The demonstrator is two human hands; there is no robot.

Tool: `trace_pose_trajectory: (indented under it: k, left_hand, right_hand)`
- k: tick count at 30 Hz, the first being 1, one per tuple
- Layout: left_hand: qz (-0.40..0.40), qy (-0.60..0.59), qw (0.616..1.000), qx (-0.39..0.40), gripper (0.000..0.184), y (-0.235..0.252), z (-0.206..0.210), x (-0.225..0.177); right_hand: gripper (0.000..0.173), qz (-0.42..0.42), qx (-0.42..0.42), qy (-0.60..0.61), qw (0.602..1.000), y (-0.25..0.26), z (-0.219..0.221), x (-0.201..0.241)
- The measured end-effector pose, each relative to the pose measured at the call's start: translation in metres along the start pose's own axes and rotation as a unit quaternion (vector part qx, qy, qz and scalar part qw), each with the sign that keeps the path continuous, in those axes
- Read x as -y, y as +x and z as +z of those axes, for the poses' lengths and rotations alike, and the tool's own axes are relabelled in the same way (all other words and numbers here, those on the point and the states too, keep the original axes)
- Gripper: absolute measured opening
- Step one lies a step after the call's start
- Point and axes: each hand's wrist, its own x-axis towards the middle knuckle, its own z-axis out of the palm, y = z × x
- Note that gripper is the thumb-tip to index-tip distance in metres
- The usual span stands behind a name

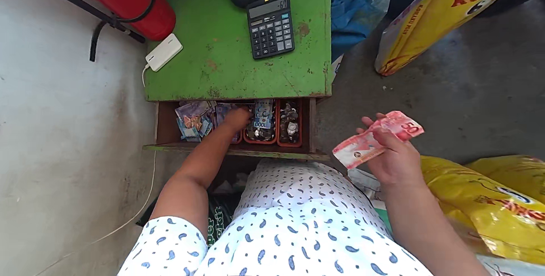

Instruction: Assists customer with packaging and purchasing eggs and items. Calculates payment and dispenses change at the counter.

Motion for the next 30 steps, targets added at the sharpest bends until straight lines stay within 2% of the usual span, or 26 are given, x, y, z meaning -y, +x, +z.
trace_pose_trajectory:
  k: [3,6,12,14,16,17,18,19,21,22,24,25,27,28,30]
  left_hand:
    - [-0.001,0.029,1.0,-0.009,0.026,0.006,0.004,-0.001]
    - [-0.029,-0.09,0.995,-0.016,0.027,0.001,-0.009,0.004]
    - [-0.122,-0.31,0.943,0.001,0.029,-0.016,-0.027,0.016]
    - [-0.125,-0.407,0.904,-0.03,0.027,-0.021,-0.023,0.023]
    - [-0.123,-0.54,0.83,-0.064,0.012,-0.026,-0.019,0.026]
    - [-0.128,-0.589,0.795,-0.07,0.009,-0.029,-0.02,0.025]
    - [-0.139,-0.609,0.777,-0.077,0.011,-0.031,-0.021,0.023]
    - [-0.146,-0.591,0.789,-0.079,0.01,-0.032,-0.022,0.021]
    - [-0.121,-0.475,0.87,-0.042,0.005,-0.033,-0.025,0.017]
    - [-0.088,-0.397,0.913,-0.004,0.016,-0.033,-0.027,0.014]
    - [0.017,-0.216,0.974,0.061,0.02,-0.025,-0.017,0.009]
    - [0.064,-0.117,0.987,0.087,0.02,-0.02,-0.009,0.005]
    - [0.091,0.012,0.988,0.125,0.027,-0.015,0.004,-0.007]
    - [0.088,0.039,0.987,0.129,0.031,-0.014,0.008,-0.013]
    - [0.09,0.063,0.986,0.122,0.027,-0.012,0.012,-0.018]
  right_hand:
    - [0.031,0.006,-0.033,0.043,0.999,-0.007,-0.006,-0.01]
    - [0.03,0.02,-0.036,0.076,0.996,-0.01,-0.008,-0.017]
    - [0.029,0.039,-0.035,0.091,0.994,-0.012,-0.004,-0.017]
    - [0.029,0.039,-0.029,0.094,0.994,-0.012,-0.003,-0.018]
    - [0.03,0.039,-0.022,0.093,0.995,-0.011,-0.002,-0.019]
    - [0.03,0.04,-0.017,0.09,0.995,-0.011,-0.001,-0.019]
    - [0.03,0.042,-0.015,0.09,0.995,-0.01,0.0,-0.019]
    - [0.03,0.043,-0.017,0.092,0.995,-0.009,0.001,-0.018]
    - [0.03,0.044,-0.018,0.094,0.994,-0.009,0.004,-0.017]
    - [0.03,0.045,-0.018,0.091,0.995,-0.008,0.005,-0.017]
    - [0.03,0.047,-0.011,0.088,0.995,-0.007,0.009,-0.017]
    - [0.03,0.049,-0.008,0.088,0.995,-0.006,0.01,-0.017]
    - [0.03,0.051,-0.006,0.087,0.995,-0.006,0.014,-0.017]
    - [0.03,0.052,-0.006,0.086,0.995,-0.006,0.015,-0.016]
    - [0.031,0.049,-0.01,0.092,0.994,-0.006,0.017,-0.014]
